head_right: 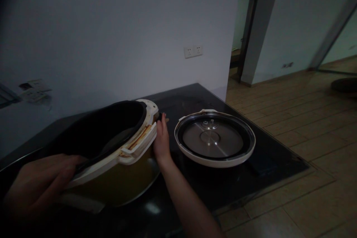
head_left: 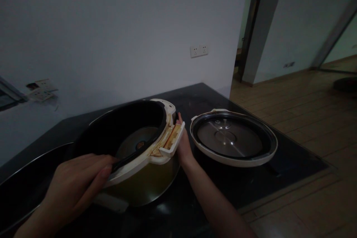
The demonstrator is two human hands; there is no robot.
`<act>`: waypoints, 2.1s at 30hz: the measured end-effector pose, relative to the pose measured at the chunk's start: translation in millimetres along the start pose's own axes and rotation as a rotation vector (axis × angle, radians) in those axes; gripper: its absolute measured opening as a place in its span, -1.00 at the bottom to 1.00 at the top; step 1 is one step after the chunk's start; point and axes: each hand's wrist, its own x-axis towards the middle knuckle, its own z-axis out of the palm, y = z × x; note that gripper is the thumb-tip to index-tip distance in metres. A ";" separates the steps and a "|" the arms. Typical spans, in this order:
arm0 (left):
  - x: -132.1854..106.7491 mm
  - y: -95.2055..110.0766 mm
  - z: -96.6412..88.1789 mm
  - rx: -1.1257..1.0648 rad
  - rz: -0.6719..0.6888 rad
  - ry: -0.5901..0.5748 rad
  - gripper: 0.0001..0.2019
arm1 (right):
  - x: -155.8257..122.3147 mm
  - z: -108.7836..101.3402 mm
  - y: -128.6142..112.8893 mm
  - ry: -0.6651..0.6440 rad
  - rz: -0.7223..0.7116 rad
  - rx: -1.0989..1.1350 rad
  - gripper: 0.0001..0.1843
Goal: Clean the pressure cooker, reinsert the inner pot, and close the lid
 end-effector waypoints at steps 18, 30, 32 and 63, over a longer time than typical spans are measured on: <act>-1.2 -2.2 0.8 -0.005 0.028 0.042 -0.68 | -199.6 38.0 13.8 -0.004 -0.085 -0.425 -0.29; -0.8 -6.6 1.8 0.075 0.101 0.027 -0.65 | -47.7 -5.5 1.1 0.046 0.164 0.045 -0.43; -0.6 -9.9 2.8 0.086 0.151 0.040 -0.67 | -19.3 -8.6 1.7 -0.016 0.196 0.077 -0.50; -0.5 -16.6 6.7 0.151 0.197 0.077 -0.64 | -37.4 -17.4 14.8 -0.017 0.264 0.155 -0.45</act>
